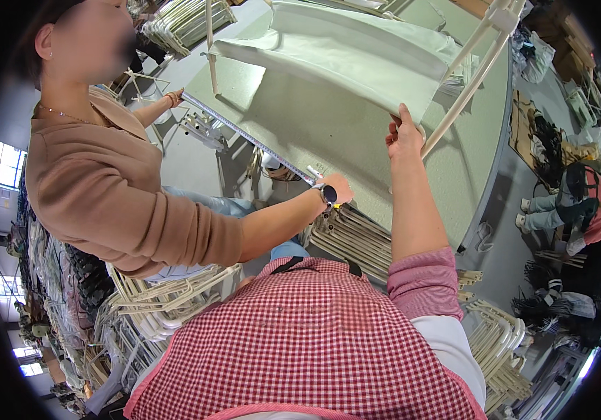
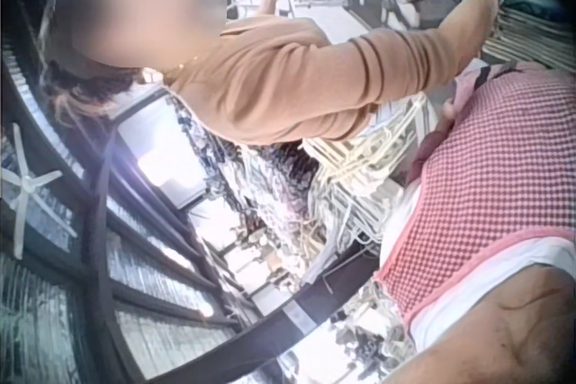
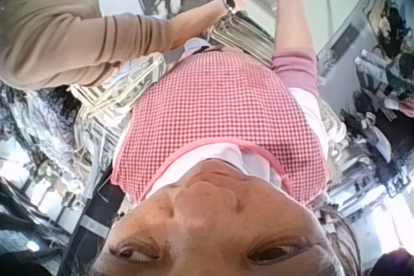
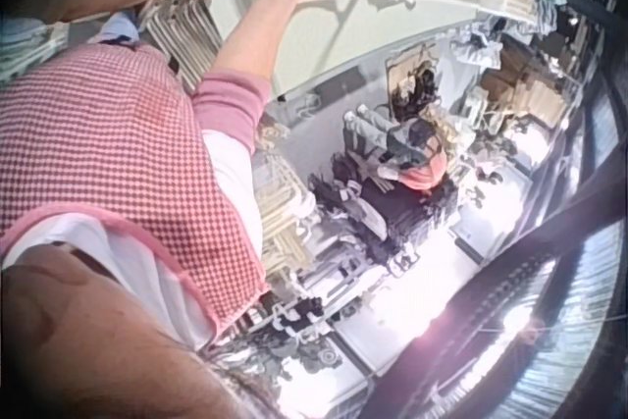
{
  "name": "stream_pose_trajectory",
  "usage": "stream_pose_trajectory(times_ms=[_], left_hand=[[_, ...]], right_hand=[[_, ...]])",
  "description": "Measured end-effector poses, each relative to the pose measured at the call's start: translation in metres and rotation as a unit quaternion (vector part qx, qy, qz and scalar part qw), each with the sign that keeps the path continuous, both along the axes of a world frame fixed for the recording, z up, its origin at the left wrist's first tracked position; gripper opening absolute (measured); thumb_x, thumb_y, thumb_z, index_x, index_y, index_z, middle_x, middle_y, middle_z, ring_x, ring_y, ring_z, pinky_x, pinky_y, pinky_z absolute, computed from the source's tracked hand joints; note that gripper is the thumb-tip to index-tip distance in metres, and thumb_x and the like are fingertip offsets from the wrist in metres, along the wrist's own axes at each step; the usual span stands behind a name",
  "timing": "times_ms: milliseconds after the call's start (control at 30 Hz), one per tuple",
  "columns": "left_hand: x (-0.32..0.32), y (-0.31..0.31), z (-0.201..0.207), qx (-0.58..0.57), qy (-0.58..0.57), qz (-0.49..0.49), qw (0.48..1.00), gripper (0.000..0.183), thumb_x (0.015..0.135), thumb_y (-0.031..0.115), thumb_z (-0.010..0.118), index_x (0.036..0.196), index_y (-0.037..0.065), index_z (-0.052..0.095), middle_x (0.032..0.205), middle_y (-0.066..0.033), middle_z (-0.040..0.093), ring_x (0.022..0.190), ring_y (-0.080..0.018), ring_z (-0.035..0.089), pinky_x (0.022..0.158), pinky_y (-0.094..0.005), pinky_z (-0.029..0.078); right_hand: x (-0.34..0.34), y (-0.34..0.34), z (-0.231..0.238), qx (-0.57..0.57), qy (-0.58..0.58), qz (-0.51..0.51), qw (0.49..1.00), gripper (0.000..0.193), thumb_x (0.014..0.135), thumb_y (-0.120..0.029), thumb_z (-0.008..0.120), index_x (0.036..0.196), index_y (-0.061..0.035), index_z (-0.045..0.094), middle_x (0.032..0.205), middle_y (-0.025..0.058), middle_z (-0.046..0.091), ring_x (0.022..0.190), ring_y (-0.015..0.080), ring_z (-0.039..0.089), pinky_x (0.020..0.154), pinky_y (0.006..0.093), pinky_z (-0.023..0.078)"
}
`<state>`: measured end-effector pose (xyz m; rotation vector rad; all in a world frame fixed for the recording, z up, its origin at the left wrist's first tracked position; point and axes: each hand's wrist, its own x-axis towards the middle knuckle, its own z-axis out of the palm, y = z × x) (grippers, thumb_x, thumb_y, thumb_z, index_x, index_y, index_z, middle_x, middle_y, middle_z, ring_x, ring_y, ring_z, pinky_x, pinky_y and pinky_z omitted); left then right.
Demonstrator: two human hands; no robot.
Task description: The person assembles a white metal frame by inserting rods into joints and securing them. They then place a light-colored fabric sheet over the frame, tucking and smoothing it into place. The process is repeated for multiple units on a large work table.
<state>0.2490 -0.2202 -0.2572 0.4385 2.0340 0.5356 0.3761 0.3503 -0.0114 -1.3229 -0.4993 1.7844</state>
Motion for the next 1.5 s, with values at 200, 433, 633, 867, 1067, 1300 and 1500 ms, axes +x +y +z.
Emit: stream_pose_trajectory(times_ms=[200, 433, 633, 867, 1067, 1300, 1500], left_hand=[[-0.01, -0.033, -0.073, 0.041, -0.009, -0.028, 0.999, 0.066, 0.074, 0.051, 0.073, 0.111, -0.003, 0.066, 0.108, -0.0233, 0.068, 0.105, -0.0329, 0.064, 0.087, -0.0391, 0.049], [-0.013, -0.03, -0.064, 0.051, -0.023, -0.004, 0.998, 0.062, 0.073, 0.046, 0.076, 0.108, -0.005, 0.066, 0.104, -0.0188, 0.07, 0.1, -0.0248, 0.065, 0.085, -0.0357, 0.049], [-0.007, 0.009, 0.024, -0.021, -0.039, 0.031, 0.999, 0.057, 0.075, 0.04, 0.076, 0.109, -0.004, 0.066, 0.107, -0.0181, 0.069, 0.1, -0.0246, 0.065, 0.085, -0.0353, 0.049], [0.0, 0.088, 0.077, 0.063, -0.029, -0.057, 0.996, 0.048, 0.08, 0.034, 0.071, 0.112, -0.001, 0.066, 0.112, -0.0181, 0.067, 0.104, -0.0286, 0.064, 0.087, -0.0405, 0.05], [0.001, 0.316, 0.13, 0.007, 0.113, -0.355, 0.928, 0.041, 0.084, 0.029, 0.067, 0.115, 0.002, 0.067, 0.117, -0.0181, 0.066, 0.108, -0.0321, 0.063, 0.089, -0.045, 0.051], [0.024, 0.446, 0.16, -0.133, 0.169, -0.538, 0.815, 0.034, 0.088, 0.02, 0.063, 0.117, 0.005, 0.068, 0.121, -0.018, 0.064, 0.111, -0.0363, 0.062, 0.09, -0.0512, 0.052], [0.028, 0.444, 0.154, -0.127, 0.193, -0.556, 0.799, 0.032, 0.085, 0.015, 0.067, 0.116, 0.008, 0.069, 0.12, -0.0139, 0.066, 0.106, -0.034, 0.065, 0.087, -0.0537, 0.053]], right_hand=[[0.0, 0.001, -0.001, -0.002, -0.008, -0.003, 1.0, 0.028, 0.081, -0.034, 0.079, 0.076, -0.0095, 0.066, 0.07, -0.0016, 0.058, 0.061, 0.0086, 0.049, 0.054, 0.0267, 0.036], [0.0, -0.003, 0.003, 0.008, -0.02, -0.015, 1.0, 0.027, 0.079, -0.033, 0.08, 0.076, -0.0105, 0.065, 0.068, -0.0012, 0.058, 0.058, 0.0082, 0.05, 0.051, 0.0266, 0.037], [-0.003, -0.004, 0.004, 0.013, -0.029, -0.039, 0.999, 0.028, 0.08, -0.032, 0.08, 0.08, -0.0097, 0.063, 0.071, -0.0002, 0.061, 0.059, 0.0095, 0.05, 0.052, 0.027, 0.037], [-0.002, -0.004, 0.003, 0.043, -0.014, -0.019, 0.999, 0.028, 0.081, -0.032, 0.079, 0.09, -0.0114, 0.063, 0.08, -0.001, 0.063, 0.066, 0.0095, 0.05, 0.052, 0.0252, 0.034], [-0.002, -0.004, 0.003, 0.042, -0.026, -0.011, 0.999, 0.031, 0.08, -0.036, 0.079, 0.094, -0.0144, 0.063, 0.088, -0.006, 0.066, 0.061, 0.0044, 0.052, 0.049, 0.0214, 0.034], [-0.001, -0.003, 0.002, 0.04, -0.025, 0.003, 0.999, 0.032, 0.079, -0.037, 0.08, 0.093, -0.0145, 0.062, 0.087, -0.0056, 0.065, 0.06, 0.0043, 0.052, 0.049, 0.0211, 0.035], [0.0, -0.002, 0.001, 0.041, -0.026, 0.004, 0.999, 0.031, 0.079, -0.037, 0.08, 0.093, -0.016, 0.062, 0.086, -0.005, 0.065, 0.061, 0.0047, 0.052, 0.049, 0.0216, 0.035]])
